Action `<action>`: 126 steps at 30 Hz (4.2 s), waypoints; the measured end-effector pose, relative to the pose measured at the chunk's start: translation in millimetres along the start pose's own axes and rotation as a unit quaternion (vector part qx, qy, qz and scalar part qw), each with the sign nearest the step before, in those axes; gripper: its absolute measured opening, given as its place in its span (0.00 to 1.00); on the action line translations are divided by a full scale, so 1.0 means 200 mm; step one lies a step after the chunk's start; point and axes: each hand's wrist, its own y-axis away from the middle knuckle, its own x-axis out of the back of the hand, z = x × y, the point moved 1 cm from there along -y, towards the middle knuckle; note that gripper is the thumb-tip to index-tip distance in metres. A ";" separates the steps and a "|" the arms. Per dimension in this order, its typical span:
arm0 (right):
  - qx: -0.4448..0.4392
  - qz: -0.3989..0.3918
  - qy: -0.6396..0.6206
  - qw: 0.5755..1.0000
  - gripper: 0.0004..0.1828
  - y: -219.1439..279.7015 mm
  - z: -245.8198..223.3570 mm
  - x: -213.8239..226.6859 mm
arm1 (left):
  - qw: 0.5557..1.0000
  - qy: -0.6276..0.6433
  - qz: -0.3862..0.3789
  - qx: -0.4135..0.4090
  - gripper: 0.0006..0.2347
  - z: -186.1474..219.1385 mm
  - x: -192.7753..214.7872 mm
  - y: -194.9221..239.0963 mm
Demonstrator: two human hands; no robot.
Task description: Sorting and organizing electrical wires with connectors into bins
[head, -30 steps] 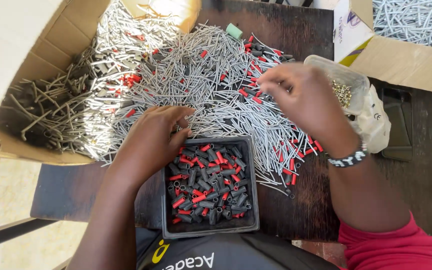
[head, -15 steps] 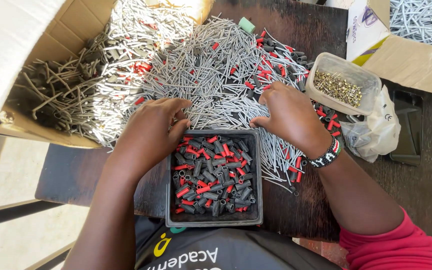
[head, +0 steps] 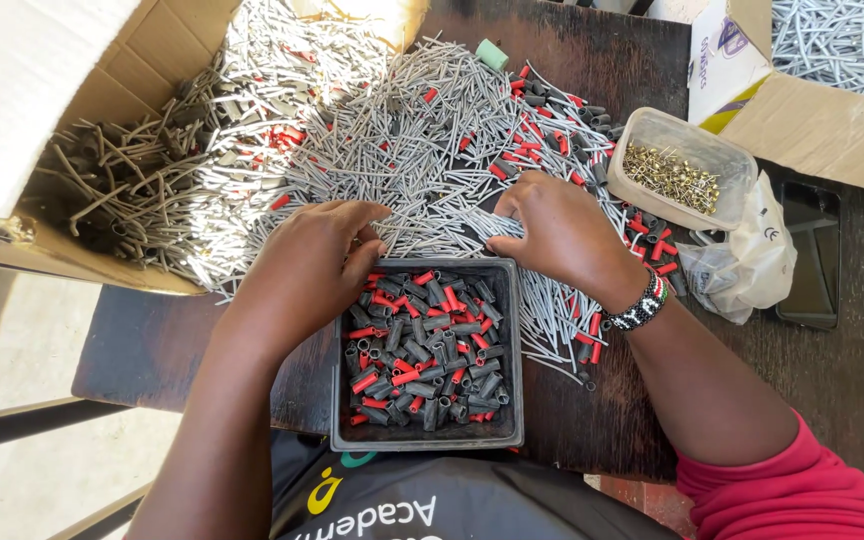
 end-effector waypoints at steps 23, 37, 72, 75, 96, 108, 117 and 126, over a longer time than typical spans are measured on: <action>-0.022 0.030 -0.182 0.983 0.08 0.04 0.02 0.19 | 0.999 0.028 -0.011 -0.039 0.16 0.03 -0.01 -0.02; -0.012 0.083 -0.428 0.900 0.14 0.05 0.21 0.26 | 0.997 0.042 0.006 -0.068 0.15 0.07 -0.03 -0.03; -0.066 0.144 -0.692 0.704 0.15 0.00 0.00 0.07 | 0.787 0.614 0.041 0.053 0.16 0.29 -0.42 -0.22; -0.067 0.139 -0.694 0.703 0.15 -0.01 -0.01 0.04 | 0.793 0.603 0.057 0.065 0.15 0.29 -0.40 -0.22; -0.082 0.109 -0.708 0.693 0.20 -0.04 -0.02 -0.06 | 0.892 0.433 0.121 0.038 0.11 0.32 -0.35 -0.18; -0.121 0.089 -0.788 0.597 0.14 -0.03 0.10 0.05 | 0.891 0.433 0.132 0.017 0.13 0.26 -0.26 -0.14; -0.071 0.240 -0.806 0.536 0.07 0.17 0.69 0.65 | 0.863 0.444 0.147 0.190 0.17 0.08 -0.07 -0.04; -0.266 0.450 -0.613 0.593 0.11 0.22 1.70 0.79 | 0.845 0.467 0.156 0.206 0.18 -0.01 -0.06 -0.03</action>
